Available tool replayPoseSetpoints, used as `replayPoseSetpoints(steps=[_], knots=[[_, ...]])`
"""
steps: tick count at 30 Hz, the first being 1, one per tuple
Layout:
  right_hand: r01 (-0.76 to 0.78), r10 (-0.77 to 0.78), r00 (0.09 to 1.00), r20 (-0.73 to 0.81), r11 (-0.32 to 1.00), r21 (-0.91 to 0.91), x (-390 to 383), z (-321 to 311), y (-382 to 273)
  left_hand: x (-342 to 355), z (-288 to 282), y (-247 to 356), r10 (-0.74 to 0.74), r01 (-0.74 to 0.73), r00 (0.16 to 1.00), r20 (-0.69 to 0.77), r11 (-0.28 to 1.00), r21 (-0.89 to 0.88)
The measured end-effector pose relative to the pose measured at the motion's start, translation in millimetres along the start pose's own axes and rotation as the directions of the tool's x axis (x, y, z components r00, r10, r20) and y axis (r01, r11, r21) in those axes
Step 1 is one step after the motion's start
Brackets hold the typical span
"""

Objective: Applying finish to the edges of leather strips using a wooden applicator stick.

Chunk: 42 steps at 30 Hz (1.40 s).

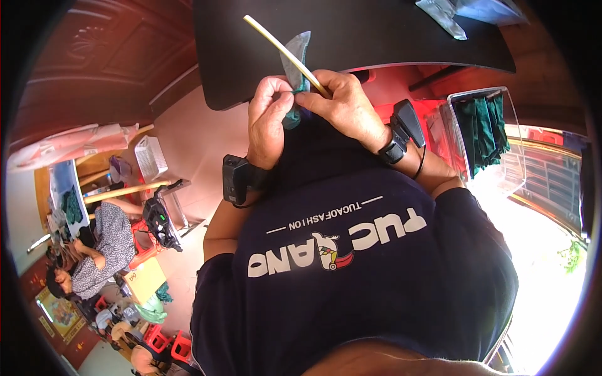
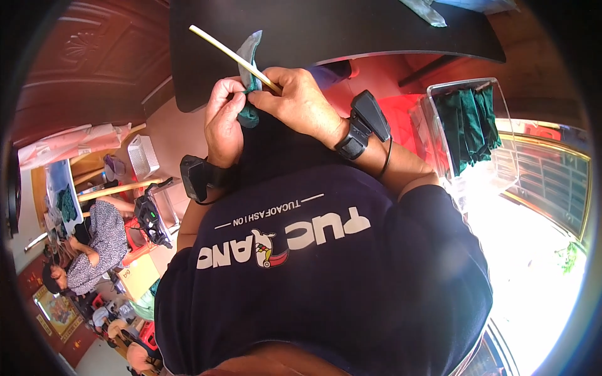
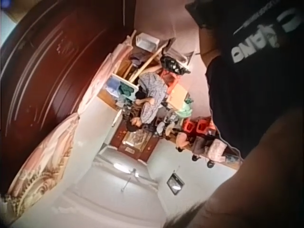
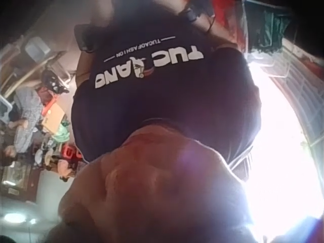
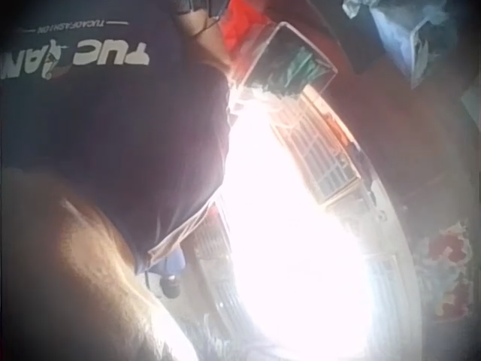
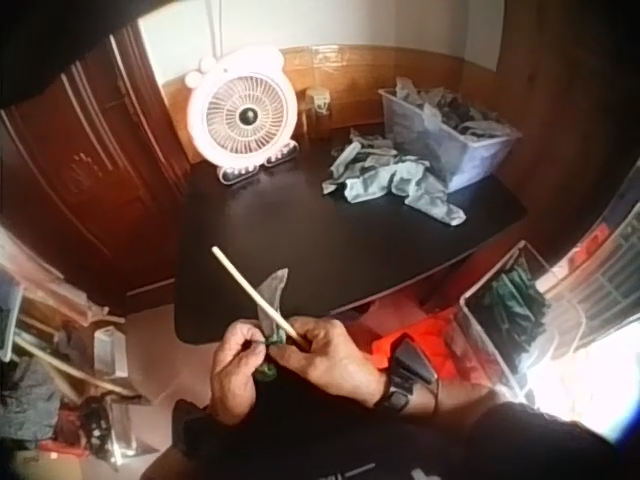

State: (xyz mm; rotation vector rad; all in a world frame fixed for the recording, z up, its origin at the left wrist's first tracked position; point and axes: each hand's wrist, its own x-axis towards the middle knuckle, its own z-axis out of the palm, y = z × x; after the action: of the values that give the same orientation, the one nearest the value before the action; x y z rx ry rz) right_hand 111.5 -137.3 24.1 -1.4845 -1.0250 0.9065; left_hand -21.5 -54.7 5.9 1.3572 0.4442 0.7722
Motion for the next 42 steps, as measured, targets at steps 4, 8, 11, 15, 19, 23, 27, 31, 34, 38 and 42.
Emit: replayPoseSetpoints(steps=[4, 8, 11, 15, 19, 23, 27, 31, 34, 38, 42], knots=[[0.011, -0.011, 0.999, 0.045, 1.000, 0.015, 2, -2, 5, 1, -2, -2, 0.034, -0.032, 0.997, -0.066, 0.999, 0.029], [-0.082, 0.078, 0.997, 0.028, 0.975, 0.207, 4, -2, 12, -1, -10, -3, -0.176, 0.153, 0.983, -0.048, 0.940, -0.305], [0.000, 0.000, 0.998, 0.056, 1.000, -0.008, 3, -2, 13, -1, -10, -11, 0.019, -0.020, 0.999, -0.031, 1.000, -0.022], [0.038, -0.039, 0.999, 0.029, 0.999, 0.038, 3, 1, 15, -2, 1, -2, -0.038, 0.027, 0.997, 0.064, 0.987, 0.161], [-0.057, 0.040, 0.978, 0.204, 0.996, 0.075, 4, -8, 14, 0, -10, -4, -0.251, 0.259, 0.964, 0.084, 0.960, -0.105], [-0.008, -0.009, 0.979, 0.204, 0.997, 0.082, 0, -14, 2, 1, -21, -4, -0.256, 0.247, 0.967, -0.005, 0.938, -0.244], [0.156, -0.146, 0.982, 0.122, 0.984, -0.082, -7, -25, 8, 4, -31, 7, -0.214, 0.185, 0.974, -0.075, 0.941, -0.283], [0.236, -0.228, 0.971, 0.071, 0.959, -0.155, -14, -33, 13, 3, -40, 11, -0.197, 0.166, 0.977, -0.075, 0.938, -0.304], [0.232, -0.211, 0.970, 0.120, 0.952, -0.199, -17, -38, 6, 2, -42, 15, -0.219, 0.165, 0.968, -0.119, 0.921, -0.352], [0.282, -0.255, 0.959, 0.121, 0.899, -0.335, -14, -35, 8, 1, -49, 14, -0.170, 0.122, 0.983, -0.070, 0.885, -0.449], [0.256, -0.267, 0.964, 0.005, 0.919, -0.300, -16, -33, 12, 0, -46, 20, -0.122, 0.069, 0.985, -0.118, 0.922, -0.381]])
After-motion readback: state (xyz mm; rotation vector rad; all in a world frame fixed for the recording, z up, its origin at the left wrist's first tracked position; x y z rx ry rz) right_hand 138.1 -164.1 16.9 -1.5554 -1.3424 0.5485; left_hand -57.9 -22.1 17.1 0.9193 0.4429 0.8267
